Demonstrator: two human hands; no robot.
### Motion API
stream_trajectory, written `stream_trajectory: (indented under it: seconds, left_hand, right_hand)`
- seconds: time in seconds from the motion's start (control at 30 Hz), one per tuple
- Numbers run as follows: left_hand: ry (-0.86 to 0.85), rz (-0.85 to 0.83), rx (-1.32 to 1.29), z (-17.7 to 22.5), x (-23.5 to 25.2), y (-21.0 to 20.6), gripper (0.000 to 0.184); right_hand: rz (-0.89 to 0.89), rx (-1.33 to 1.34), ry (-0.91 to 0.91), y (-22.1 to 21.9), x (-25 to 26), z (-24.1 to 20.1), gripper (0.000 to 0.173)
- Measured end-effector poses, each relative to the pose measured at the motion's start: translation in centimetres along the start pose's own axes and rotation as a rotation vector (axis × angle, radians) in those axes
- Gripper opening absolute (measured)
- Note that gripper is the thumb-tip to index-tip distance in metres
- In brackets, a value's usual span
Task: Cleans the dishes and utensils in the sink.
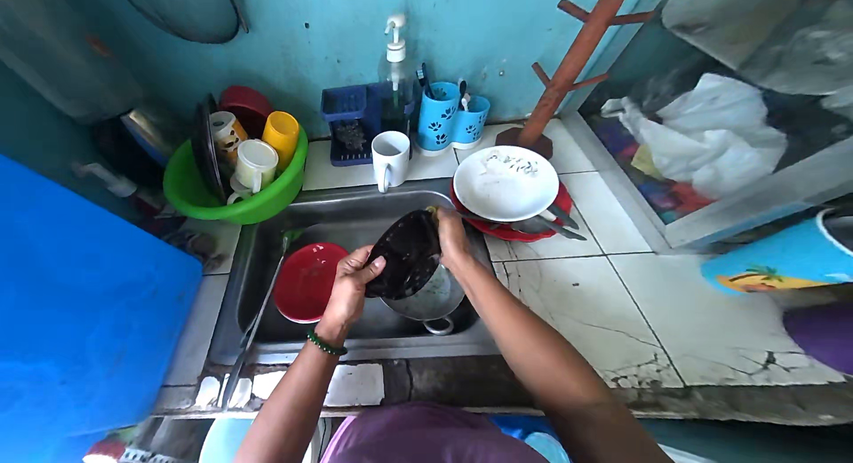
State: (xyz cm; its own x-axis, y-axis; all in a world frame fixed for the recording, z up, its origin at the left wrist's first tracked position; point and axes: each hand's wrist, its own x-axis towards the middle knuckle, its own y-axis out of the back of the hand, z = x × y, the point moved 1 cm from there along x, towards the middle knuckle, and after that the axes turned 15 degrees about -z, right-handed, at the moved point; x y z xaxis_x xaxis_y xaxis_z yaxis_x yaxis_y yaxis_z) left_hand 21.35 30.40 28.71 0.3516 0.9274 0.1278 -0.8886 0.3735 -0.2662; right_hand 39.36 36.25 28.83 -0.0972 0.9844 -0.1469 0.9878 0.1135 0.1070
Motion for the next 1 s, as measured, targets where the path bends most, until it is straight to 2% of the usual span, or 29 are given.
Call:
stream_trajectory:
  seconds: [0.03, 0.07, 0.13, 0.17, 0.2, 0.23, 0.3, 0.37, 0.4, 0.43, 0.53, 0.57, 0.63, 0.7, 0.77, 0.8, 0.9, 1.0]
  left_hand:
    - [0.039, -0.024, 0.026, 0.3, 0.2, 0.0, 0.021]
    - [0.081, -0.046, 0.063, 0.7, 0.4, -0.1, 0.020]
    - [0.118, -0.069, 0.149, 0.9, 1.0, -0.7, 0.020]
    - [0.097, -0.065, 0.172, 0.9, 1.1, -0.9, 0.021]
    - [0.073, -0.043, 0.178, 0.9, 1.2, -1.2, 0.021]
    - [0.050, -0.007, 0.160, 0.8, 1.1, -1.4, 0.021]
    - [0.031, 0.097, 0.066, 0.4, 0.9, -1.4, 0.023]
    - [0.030, 0.207, -0.060, -0.2, 1.0, -1.4, 0.024]
    - [0.037, 0.243, -0.104, -0.6, 1.3, -1.5, 0.025]
    - [0.050, 0.263, -0.126, -0.9, 1.7, -1.6, 0.025]
    - [0.071, 0.257, -0.082, -2.0, 2.3, -2.6, 0.023]
    - [0.059, 0.248, -0.045, -2.0, 2.2, -3.0, 0.022]
    - [0.019, 0.238, 0.029, -1.5, 1.4, -3.8, 0.019]
    - [-0.081, 0.226, 0.118, -1.3, 0.4, -4.7, 0.018]
    - [-0.255, 0.141, 0.279, -1.4, -0.6, -5.1, 0.014]
    - [-0.349, 0.089, 0.378, -1.5, -1.0, -5.0, 0.013]
    - [-0.536, 0.028, 0.675, -1.2, -2.1, -3.3, 0.015]
    - [-0.512, 0.113, 0.921, 0.0, -4.3, -0.5, 0.016]
  right_hand:
    - [-0.026, -0.131, 0.083, -0.1, -0.6, -0.5, 0.039]
    - [-0.046, -0.318, 0.245, -0.6, -1.1, -1.1, 0.035]
    - [-0.057, -0.658, 0.662, -2.2, -1.6, -1.8, 0.025]
    - [-0.039, -0.735, 0.822, -2.8, -1.4, -2.0, 0.023]
    - [-0.040, -0.729, 0.871, -2.8, -1.1, -2.2, 0.024]
    - [-0.059, -0.664, 0.808, -2.2, -1.0, -2.4, 0.025]
    - [-0.074, -0.432, 0.493, -0.6, -0.6, -1.9, 0.037]
    - [0.006, -0.250, 0.317, -0.3, 0.1, 0.7, 0.044]
    - [0.054, -0.235, 0.330, -0.8, 0.0, 1.7, 0.046]
    - [0.077, -0.273, 0.419, -1.6, -0.2, 2.6, 0.046]
    - [0.041, -0.528, 0.883, -3.8, -1.2, 4.5, 0.047]
    - [0.048, -0.524, 0.948, -3.9, -1.1, 4.6, 0.048]
    - [0.052, -0.305, 0.873, -3.6, -0.8, 5.0, 0.056]
    - [0.065, 0.134, 0.600, -3.7, -0.6, 5.0, 0.058]
    - [0.152, 0.528, 0.309, -4.4, -0.4, 5.1, 0.043]
    - [0.108, 0.545, 0.260, -4.5, -0.6, 5.9, 0.033]
    - [-0.141, 0.180, 0.104, -4.2, -1.7, 6.4, 0.032]
    - [-0.345, -0.369, -0.072, -2.7, -0.2, 5.8, 0.033]
